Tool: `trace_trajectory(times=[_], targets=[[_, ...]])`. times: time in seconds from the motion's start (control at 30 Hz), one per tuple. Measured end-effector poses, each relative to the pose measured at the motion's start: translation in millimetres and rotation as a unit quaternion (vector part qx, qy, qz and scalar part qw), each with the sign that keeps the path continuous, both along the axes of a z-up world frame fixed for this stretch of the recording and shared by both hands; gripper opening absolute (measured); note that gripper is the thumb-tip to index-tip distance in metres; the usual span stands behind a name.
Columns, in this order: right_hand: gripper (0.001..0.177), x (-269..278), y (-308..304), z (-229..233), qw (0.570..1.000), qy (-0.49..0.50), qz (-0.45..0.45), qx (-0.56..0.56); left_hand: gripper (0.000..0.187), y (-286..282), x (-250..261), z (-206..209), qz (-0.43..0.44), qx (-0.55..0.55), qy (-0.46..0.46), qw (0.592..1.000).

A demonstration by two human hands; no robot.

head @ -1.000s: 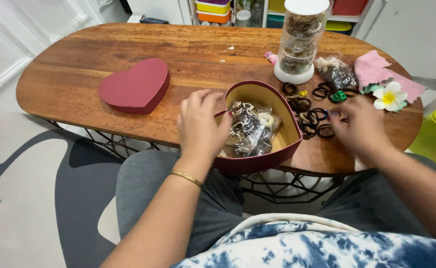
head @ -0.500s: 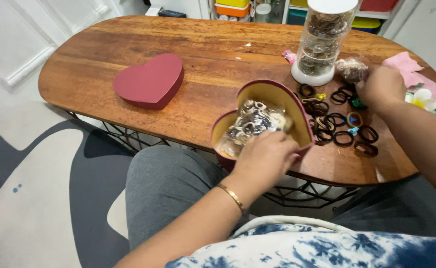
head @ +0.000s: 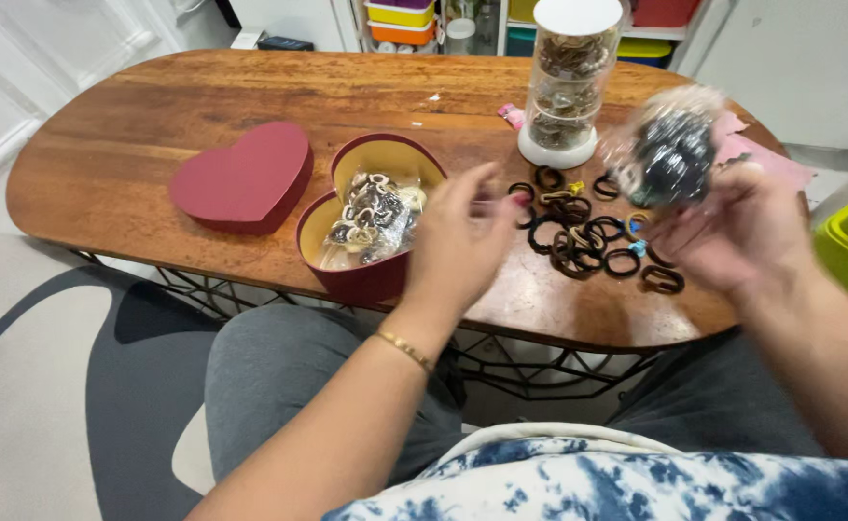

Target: The person transfers hair ties and small decorative accessories from a plastic bag into a heart-shaped box. They handle the items by hand, placing them into the box and arranging them, then close the box lid.

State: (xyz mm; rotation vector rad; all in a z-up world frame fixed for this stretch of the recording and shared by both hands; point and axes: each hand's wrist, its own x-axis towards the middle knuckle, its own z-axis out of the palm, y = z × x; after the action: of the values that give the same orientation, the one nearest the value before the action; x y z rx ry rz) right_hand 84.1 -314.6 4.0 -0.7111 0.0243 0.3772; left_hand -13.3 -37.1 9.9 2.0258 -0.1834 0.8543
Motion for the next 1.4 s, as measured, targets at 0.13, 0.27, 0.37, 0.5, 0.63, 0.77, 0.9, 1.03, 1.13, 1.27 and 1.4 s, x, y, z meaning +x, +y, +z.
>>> trace_trajectory(times=[0.13,0.27,0.37,0.5,0.63,0.77,0.9,1.03,1.13,1.27,1.4], targets=[[0.04,-39.4,32.0,-5.6,0.997,0.018,0.062,-0.046,0.03,-32.3,15.2,6.2,-0.221,-0.317,0.28,0.879],[0.033,-40.4,34.7,-29.4,0.988,-0.005,0.151,0.033,0.015,-26.3,14.8,-2.1,-0.262,-0.465,0.355,0.767],[0.014,-36.8,30.9,-34.2,0.969,-0.023,0.204,0.137,0.012,-14.4,15.0,-11.6,-0.213,-0.487,0.346,0.773],[0.018,-45.8,45.4,-22.7,0.991,0.023,0.105,-0.077,0.019,-9.1,22.6,-28.6,-0.209,-0.473,0.273,0.811],[0.021,-47.3,62.0,-12.7,0.985,0.011,0.115,-0.124,0.025,-4.2,35.4,-46.5,-0.23,-0.441,0.21,0.842],[0.009,-23.3,70.5,-19.8,0.977,-0.042,0.079,-0.193,0.037,-5.4,46.3,-48.4,-0.172,-0.378,0.185,0.891],[0.023,-15.0,66.2,-24.6,0.848,-0.29,-0.126,-0.425,0.071,-3.9,39.4,-28.5,-0.007,-0.306,0.299,0.904],[0.019,-42.1,73.3,-21.3,0.593,-0.546,-0.174,-0.566,0.078,-14.5,21.3,-17.1,-0.209,-0.463,0.323,0.799],[0.033,-72.7,94.6,-27.8,0.526,-0.628,-0.183,-0.544,0.064,-19.0,16.6,-24.2,-0.158,-0.521,0.259,0.798],[0.041,-104.8,99.0,-51.3,0.551,-0.589,-0.159,-0.569,0.044,6.0,20.7,-46.5,-0.077,-0.493,0.226,0.837],[0.032,-101.0,94.0,-76.8,0.485,-0.658,-0.064,-0.572,0.034,6.5,33.4,-68.2,-0.079,-0.52,0.249,0.813]])
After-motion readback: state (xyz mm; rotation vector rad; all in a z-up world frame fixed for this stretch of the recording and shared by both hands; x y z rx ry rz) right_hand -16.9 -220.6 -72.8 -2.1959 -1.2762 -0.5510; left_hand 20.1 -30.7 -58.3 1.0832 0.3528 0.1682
